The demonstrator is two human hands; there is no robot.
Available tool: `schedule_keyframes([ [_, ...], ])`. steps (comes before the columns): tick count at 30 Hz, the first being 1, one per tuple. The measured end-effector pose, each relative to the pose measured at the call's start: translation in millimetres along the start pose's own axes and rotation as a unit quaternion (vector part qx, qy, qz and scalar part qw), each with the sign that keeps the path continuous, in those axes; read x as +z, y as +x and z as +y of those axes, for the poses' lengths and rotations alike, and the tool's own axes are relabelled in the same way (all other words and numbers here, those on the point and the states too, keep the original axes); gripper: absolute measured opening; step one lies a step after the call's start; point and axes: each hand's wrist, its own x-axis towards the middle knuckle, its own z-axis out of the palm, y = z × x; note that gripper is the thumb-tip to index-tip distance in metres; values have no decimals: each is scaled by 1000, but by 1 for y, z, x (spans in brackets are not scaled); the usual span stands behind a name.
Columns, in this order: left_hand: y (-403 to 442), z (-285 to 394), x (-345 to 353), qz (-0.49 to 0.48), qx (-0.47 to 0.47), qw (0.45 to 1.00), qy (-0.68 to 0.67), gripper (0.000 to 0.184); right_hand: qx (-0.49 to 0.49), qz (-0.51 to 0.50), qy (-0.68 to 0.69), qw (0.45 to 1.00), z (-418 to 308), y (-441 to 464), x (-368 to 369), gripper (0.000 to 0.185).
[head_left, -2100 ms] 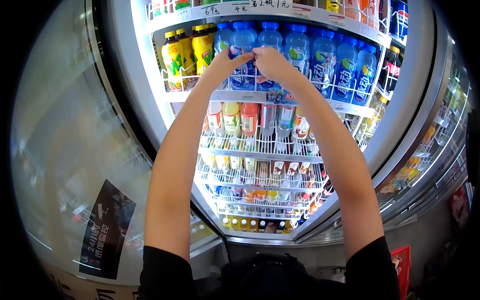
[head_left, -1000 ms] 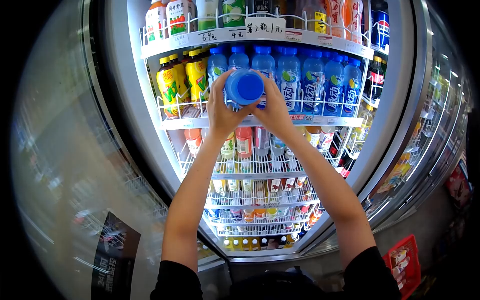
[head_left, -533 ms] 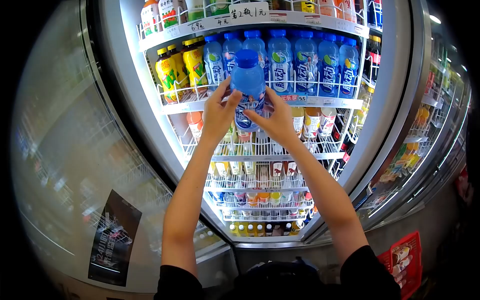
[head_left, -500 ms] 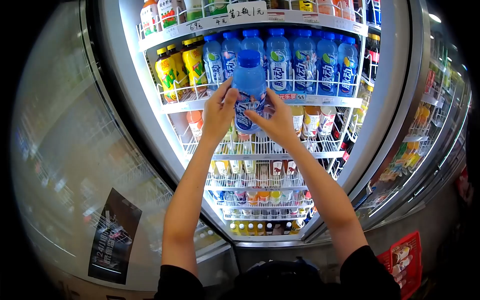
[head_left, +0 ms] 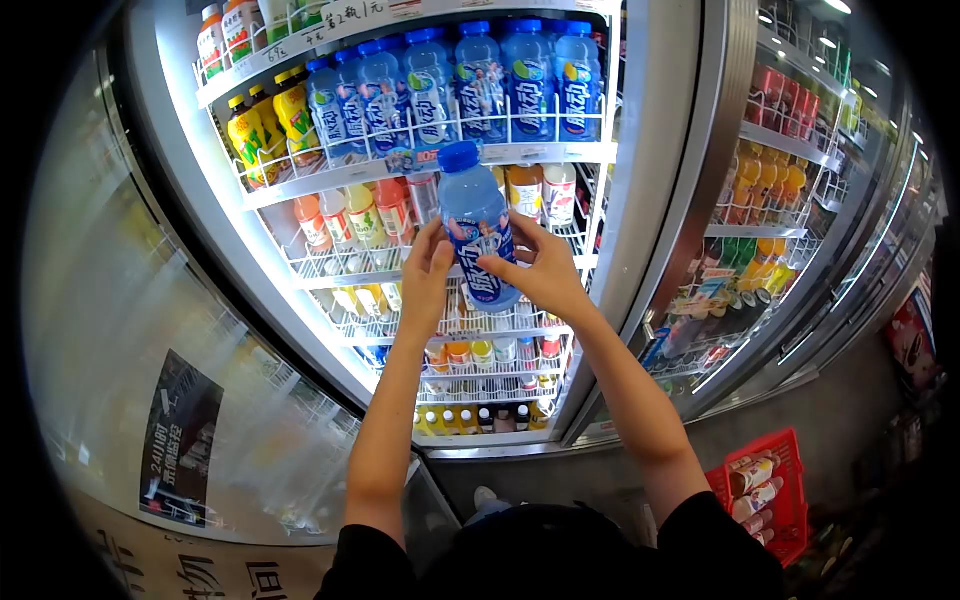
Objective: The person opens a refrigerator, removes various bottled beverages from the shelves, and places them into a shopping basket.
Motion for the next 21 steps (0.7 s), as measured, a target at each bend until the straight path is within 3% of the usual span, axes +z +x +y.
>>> schedule_keyframes([
  [3, -22, -20, 31, -63, -6, 998, -3, 69, 29, 26, 91, 995, 20, -31, -26, 80],
  [4, -29, -24, 41, -73, -24, 996, 43, 79, 30, 29, 84, 996, 18, -43, -37, 80],
  [8, -60, -42, 102, -117, -25, 991, 56, 86, 41, 43, 49, 997, 18, -95, -93, 76],
  [13, -88, -35, 185, -182, -26, 981, 69, 80, 52, 116, 120, 985, 18, -164, -145, 71],
  [18, -141, -58, 254, -235, 3, 972, 23, 82, 111, 198, 74, 971, 8, -242, -186, 71],
  [21, -178, -89, 284, -255, -38, 966, -7, 83, 137, 276, 11, 951, 17, -291, -202, 73],
])
